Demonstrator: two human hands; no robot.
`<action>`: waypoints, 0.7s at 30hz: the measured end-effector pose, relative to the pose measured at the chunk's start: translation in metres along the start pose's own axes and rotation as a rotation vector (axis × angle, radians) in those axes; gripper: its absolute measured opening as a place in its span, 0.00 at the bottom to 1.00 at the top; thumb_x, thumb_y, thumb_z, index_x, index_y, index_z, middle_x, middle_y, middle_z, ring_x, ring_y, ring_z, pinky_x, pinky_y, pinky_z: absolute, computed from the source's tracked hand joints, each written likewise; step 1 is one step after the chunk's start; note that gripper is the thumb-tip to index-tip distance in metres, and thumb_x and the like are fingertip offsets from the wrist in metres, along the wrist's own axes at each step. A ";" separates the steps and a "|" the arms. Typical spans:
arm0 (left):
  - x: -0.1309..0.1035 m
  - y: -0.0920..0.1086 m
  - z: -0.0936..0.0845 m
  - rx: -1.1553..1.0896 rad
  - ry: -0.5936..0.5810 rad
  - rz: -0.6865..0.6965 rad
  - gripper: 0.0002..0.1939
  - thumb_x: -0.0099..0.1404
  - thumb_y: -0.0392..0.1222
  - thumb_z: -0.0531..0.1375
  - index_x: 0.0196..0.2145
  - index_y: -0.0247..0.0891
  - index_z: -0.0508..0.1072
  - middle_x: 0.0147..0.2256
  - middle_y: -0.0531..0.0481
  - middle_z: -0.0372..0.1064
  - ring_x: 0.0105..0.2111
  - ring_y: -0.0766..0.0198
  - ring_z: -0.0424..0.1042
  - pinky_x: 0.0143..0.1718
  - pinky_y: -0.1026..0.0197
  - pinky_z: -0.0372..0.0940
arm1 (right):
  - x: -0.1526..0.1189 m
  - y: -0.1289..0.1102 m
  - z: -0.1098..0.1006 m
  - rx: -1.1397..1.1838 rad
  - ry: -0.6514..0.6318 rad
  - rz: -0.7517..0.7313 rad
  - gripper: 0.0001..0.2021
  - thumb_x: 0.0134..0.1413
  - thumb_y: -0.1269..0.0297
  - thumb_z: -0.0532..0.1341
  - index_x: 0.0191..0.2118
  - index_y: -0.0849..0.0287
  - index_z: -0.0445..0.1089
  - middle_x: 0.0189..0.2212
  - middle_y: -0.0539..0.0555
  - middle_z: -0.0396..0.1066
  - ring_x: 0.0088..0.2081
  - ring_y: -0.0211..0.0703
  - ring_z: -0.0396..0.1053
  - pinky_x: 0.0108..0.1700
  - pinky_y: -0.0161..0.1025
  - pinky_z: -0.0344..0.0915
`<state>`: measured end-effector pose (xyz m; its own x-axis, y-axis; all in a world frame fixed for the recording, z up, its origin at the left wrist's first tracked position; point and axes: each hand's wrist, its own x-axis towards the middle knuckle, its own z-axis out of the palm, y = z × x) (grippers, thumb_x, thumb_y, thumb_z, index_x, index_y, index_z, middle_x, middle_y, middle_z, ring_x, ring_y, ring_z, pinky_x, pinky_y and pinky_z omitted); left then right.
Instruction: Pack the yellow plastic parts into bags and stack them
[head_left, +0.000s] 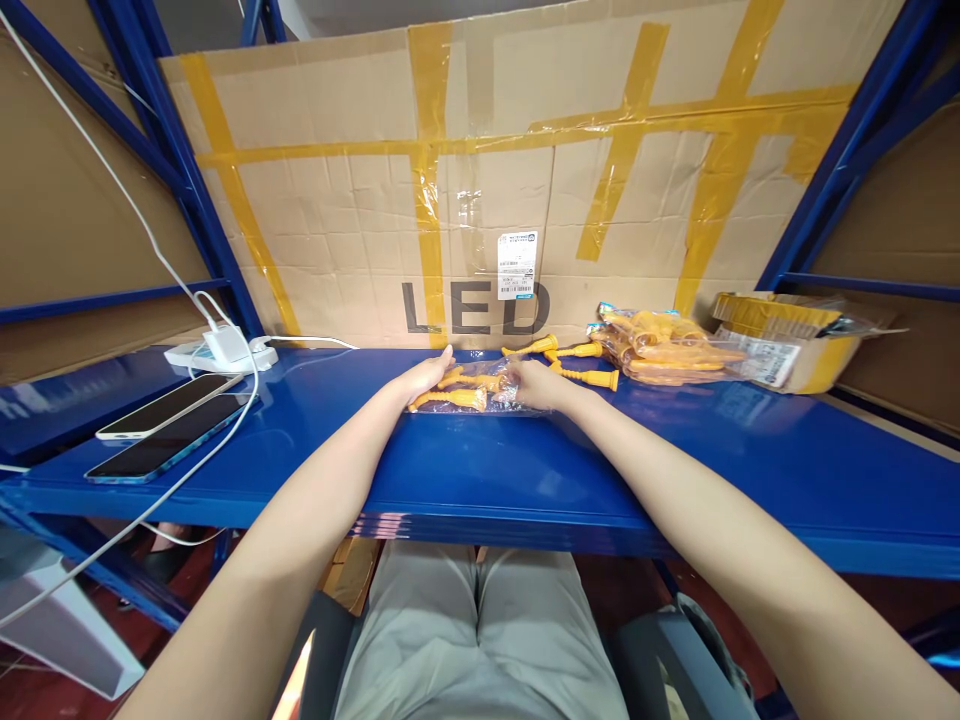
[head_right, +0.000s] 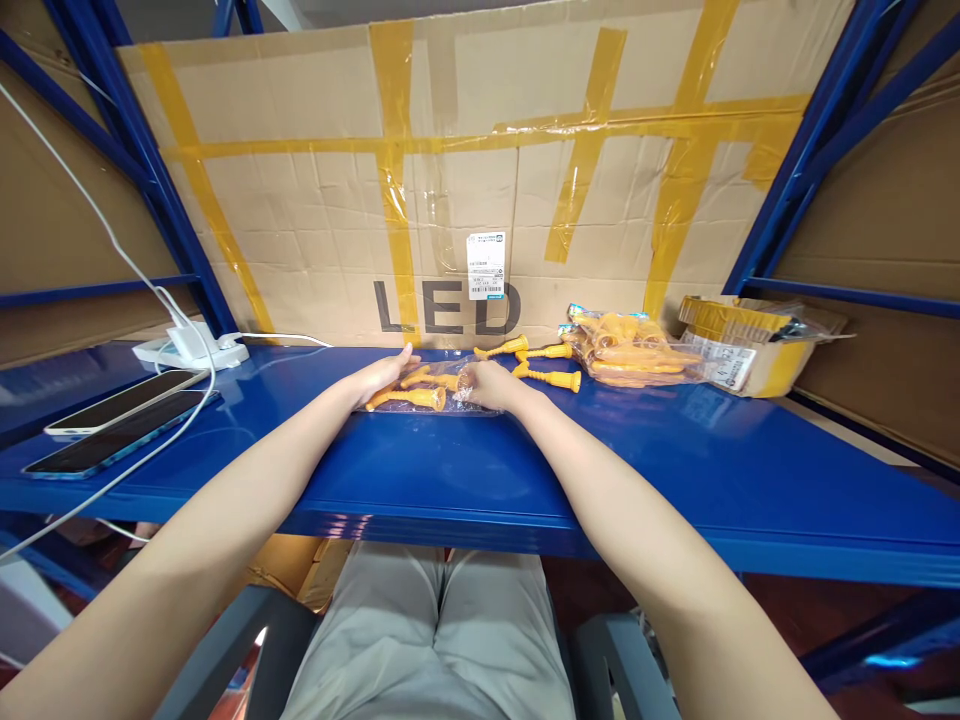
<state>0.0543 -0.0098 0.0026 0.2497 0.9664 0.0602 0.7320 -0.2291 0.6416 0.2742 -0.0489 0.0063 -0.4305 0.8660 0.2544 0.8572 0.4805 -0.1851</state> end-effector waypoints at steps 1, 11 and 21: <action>0.000 0.002 -0.001 -0.061 -0.014 -0.030 0.41 0.70 0.61 0.27 0.64 0.36 0.62 0.63 0.46 0.57 0.62 0.59 0.61 0.58 0.61 0.61 | 0.000 0.000 0.001 0.021 -0.002 0.005 0.09 0.52 0.67 0.64 0.40 0.62 0.74 0.38 0.58 0.76 0.40 0.47 0.72 0.39 0.35 0.62; 0.008 -0.002 0.002 -0.186 -0.004 0.014 0.44 0.69 0.63 0.26 0.64 0.34 0.60 0.64 0.42 0.55 0.64 0.60 0.57 0.61 0.60 0.57 | 0.001 -0.018 -0.005 -0.276 -0.050 0.122 0.15 0.61 0.58 0.58 0.49 0.60 0.73 0.49 0.64 0.73 0.49 0.56 0.72 0.45 0.41 0.65; 0.009 -0.004 0.002 -0.255 0.003 0.019 0.44 0.69 0.64 0.28 0.63 0.32 0.62 0.65 0.41 0.55 0.65 0.60 0.56 0.62 0.62 0.56 | 0.003 -0.026 -0.005 -0.383 -0.053 0.165 0.16 0.63 0.58 0.56 0.46 0.64 0.74 0.44 0.69 0.75 0.49 0.58 0.73 0.45 0.42 0.66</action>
<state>0.0548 0.0001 -0.0009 0.2593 0.9628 0.0761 0.5438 -0.2107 0.8124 0.2520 -0.0591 0.0169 -0.2840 0.9378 0.1998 0.9547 0.2573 0.1493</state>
